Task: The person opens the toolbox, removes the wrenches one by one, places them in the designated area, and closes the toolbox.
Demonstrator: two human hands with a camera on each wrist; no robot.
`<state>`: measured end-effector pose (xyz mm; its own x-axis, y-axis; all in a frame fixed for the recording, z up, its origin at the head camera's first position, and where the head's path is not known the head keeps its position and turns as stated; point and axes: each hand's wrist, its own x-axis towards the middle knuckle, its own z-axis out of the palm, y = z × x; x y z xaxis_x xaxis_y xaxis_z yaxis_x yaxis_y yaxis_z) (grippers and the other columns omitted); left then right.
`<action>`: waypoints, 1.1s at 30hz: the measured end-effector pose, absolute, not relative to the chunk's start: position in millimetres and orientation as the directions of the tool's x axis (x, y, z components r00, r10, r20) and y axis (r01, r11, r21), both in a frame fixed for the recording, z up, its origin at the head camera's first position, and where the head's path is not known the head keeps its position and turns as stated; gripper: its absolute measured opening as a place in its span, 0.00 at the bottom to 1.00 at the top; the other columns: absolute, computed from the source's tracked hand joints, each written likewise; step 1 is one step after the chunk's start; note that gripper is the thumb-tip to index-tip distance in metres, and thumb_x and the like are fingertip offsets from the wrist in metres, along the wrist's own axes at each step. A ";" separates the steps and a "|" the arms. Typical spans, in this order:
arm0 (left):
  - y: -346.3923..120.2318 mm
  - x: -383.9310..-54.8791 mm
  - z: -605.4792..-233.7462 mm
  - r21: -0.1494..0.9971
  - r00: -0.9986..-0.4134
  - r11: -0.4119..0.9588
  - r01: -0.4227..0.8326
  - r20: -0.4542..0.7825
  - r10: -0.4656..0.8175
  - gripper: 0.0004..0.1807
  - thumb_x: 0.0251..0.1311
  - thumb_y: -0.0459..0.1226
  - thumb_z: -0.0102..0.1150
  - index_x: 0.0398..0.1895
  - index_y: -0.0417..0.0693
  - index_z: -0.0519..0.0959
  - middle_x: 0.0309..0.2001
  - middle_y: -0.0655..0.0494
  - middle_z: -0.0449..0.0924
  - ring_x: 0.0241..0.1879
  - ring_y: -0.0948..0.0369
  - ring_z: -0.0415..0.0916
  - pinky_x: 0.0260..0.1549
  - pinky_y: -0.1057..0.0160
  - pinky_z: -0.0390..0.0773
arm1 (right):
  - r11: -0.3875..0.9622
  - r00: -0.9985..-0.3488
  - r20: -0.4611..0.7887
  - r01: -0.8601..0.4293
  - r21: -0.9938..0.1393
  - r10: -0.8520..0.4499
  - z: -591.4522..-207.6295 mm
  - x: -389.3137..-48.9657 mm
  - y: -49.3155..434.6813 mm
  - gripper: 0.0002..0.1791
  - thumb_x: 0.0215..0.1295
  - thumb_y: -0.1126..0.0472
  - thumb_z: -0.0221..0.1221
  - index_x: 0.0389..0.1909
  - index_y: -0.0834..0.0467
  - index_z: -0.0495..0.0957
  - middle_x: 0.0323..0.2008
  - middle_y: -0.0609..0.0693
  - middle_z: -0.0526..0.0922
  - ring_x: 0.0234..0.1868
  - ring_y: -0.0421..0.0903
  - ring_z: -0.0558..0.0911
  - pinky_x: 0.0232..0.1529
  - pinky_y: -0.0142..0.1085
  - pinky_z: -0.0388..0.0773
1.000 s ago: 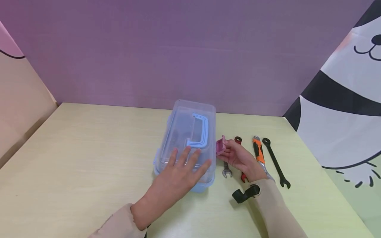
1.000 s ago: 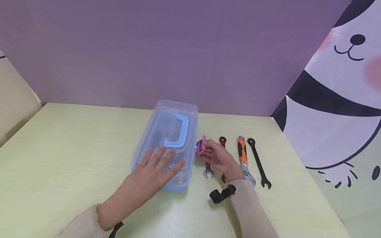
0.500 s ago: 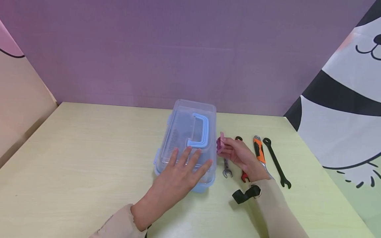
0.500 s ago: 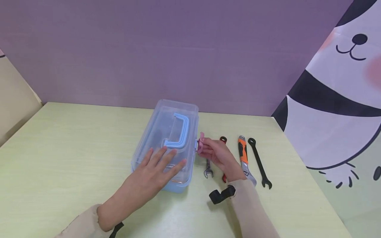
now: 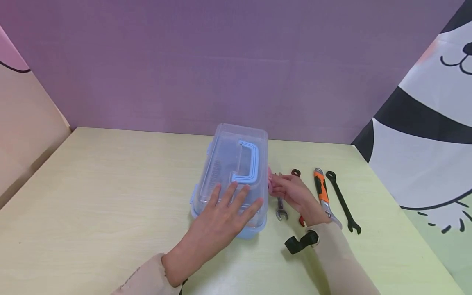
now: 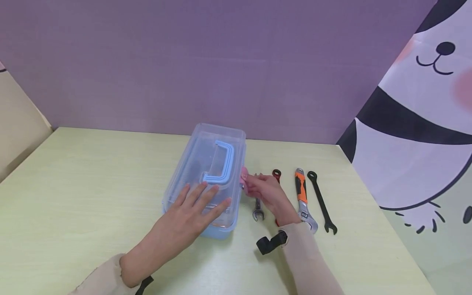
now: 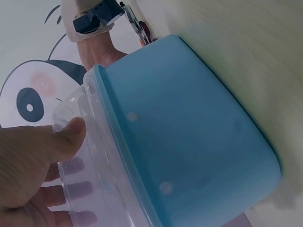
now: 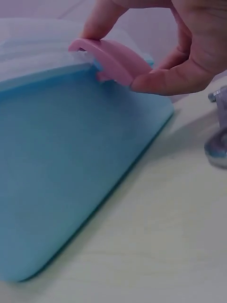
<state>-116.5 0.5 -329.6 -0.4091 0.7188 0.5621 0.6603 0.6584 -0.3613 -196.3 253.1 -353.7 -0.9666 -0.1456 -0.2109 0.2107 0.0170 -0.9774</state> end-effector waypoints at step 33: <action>-3.2 -120.9 -321.5 -0.361 -0.441 0.624 0.693 0.472 0.763 0.30 0.56 0.39 0.65 0.64 0.58 0.69 0.62 0.53 0.73 0.62 0.51 0.71 0.58 0.50 0.78 | -0.119 -0.922 -0.297 0.333 -0.935 -0.247 -356.9 -207.8 256.7 0.19 0.70 0.63 0.47 0.26 0.52 0.84 0.26 0.46 0.87 0.32 0.39 0.86 0.40 0.31 0.87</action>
